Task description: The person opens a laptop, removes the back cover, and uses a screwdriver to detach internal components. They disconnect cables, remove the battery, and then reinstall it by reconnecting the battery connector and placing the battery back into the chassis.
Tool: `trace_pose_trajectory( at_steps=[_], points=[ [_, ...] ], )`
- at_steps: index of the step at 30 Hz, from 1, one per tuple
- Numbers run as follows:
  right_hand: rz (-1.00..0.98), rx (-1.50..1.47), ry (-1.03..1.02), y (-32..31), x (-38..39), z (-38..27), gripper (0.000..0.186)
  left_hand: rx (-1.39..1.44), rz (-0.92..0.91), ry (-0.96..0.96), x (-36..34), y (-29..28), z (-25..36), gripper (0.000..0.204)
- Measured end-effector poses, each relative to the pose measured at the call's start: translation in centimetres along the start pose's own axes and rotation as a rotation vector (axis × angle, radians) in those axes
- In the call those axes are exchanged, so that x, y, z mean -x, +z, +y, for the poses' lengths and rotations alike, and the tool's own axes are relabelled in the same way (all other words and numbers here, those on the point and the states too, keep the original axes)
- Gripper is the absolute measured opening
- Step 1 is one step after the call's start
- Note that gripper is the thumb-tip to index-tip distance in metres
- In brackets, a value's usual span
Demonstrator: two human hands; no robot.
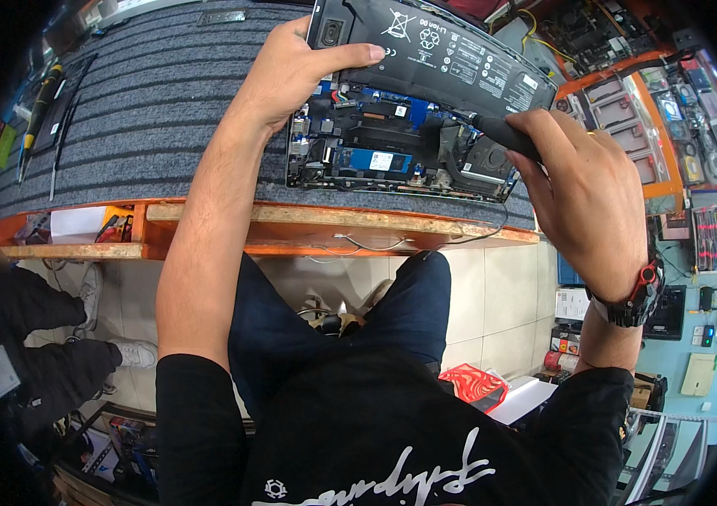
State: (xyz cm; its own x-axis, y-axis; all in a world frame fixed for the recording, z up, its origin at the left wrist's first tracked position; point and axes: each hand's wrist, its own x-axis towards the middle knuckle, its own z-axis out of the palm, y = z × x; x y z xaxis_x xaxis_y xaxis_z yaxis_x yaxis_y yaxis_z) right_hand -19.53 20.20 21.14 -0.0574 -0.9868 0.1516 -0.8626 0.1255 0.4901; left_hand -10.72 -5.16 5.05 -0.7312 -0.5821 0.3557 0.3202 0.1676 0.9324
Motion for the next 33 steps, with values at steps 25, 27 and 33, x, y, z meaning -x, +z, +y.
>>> trace_pose_trajectory(
  at_steps=[25,27,33],
  points=[
    [0.283,-0.711,0.333,0.7,5.7,0.0,0.024,0.155,-0.018,-0.094,-0.3,0.1,0.2,0.039],
    [0.24,-0.878,0.328,3.0,6.4,-0.4,0.027,0.172,0.014,-0.106,0.1,-0.4,0.6,0.043],
    [0.287,-1.363,0.351,8.1,6.0,-5.3,0.024,-0.007,0.389,0.013,1.6,-2.0,2.2,0.056]
  ],
)
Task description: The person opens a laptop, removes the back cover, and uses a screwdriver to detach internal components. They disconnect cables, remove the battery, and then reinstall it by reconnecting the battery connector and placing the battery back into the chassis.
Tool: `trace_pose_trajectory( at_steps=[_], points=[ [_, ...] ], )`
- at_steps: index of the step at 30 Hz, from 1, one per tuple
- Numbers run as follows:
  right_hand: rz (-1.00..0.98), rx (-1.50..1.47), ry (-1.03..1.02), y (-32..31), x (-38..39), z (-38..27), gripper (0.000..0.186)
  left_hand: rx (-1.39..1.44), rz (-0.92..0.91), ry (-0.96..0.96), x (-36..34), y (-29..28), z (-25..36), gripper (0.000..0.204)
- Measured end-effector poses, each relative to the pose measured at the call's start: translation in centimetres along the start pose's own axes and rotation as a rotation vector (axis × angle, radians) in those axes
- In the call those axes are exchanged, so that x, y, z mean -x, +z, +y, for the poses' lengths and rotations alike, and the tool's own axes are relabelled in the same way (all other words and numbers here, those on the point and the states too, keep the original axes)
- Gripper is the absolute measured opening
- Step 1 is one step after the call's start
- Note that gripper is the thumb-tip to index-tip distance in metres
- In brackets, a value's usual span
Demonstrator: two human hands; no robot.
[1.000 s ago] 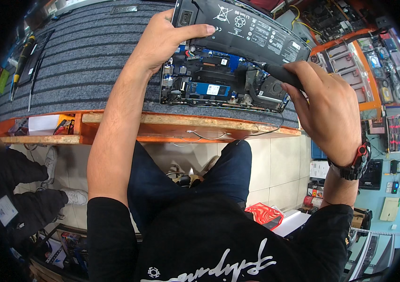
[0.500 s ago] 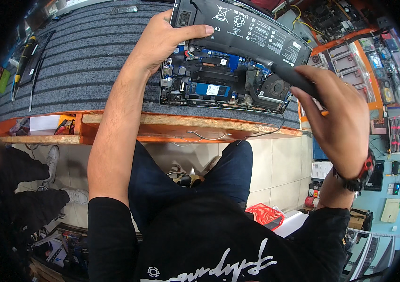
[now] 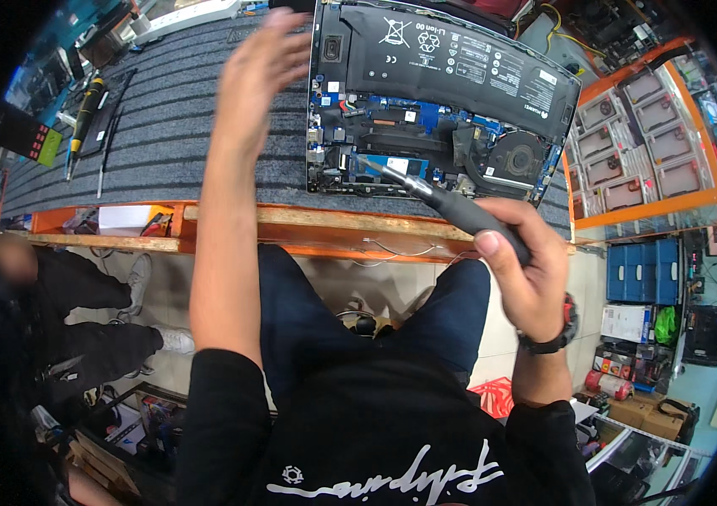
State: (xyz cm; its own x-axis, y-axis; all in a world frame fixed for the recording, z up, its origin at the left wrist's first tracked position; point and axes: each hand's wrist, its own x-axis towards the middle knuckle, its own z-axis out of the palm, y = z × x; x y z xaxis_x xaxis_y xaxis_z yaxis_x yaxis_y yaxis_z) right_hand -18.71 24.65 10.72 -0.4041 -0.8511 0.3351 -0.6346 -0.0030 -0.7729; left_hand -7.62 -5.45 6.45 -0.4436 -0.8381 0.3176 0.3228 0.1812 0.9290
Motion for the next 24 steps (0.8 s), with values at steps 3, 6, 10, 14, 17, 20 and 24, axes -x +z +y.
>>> trace_pose_trajectory(
  at_steps=[3,6,10,14,17,20,24],
  points=[
    [0.003,-0.413,0.129,3.5,0.2,0.3,0.035,-0.127,0.307,0.169,4.3,-3.1,2.7,0.054],
    [0.038,-0.417,-0.092,8.5,-1.1,0.7,0.038,-0.065,-0.097,0.202,11.2,-2.7,3.1,0.051],
    [0.001,-0.302,-0.299,12.3,-3.7,-0.7,0.037,0.021,-0.108,-0.023,14.7,-1.8,4.0,0.042],
    [-0.088,0.024,-0.401,11.2,-5.1,-1.1,0.041,-0.018,-0.019,-0.171,12.5,-4.4,4.7,0.038],
    [-0.003,0.097,-0.407,8.1,-5.5,0.2,0.034,-0.436,-0.045,-0.2,8.6,-7.7,4.4,0.036],
    [0.116,0.143,-0.349,4.9,-6.3,1.5,0.01,-1.052,0.037,-0.22,4.9,-10.6,2.1,0.036],
    [0.126,0.286,-0.346,3.4,-6.8,1.9,0.009,-1.357,0.063,0.08,3.3,-12.3,-0.6,0.037]
  ],
)
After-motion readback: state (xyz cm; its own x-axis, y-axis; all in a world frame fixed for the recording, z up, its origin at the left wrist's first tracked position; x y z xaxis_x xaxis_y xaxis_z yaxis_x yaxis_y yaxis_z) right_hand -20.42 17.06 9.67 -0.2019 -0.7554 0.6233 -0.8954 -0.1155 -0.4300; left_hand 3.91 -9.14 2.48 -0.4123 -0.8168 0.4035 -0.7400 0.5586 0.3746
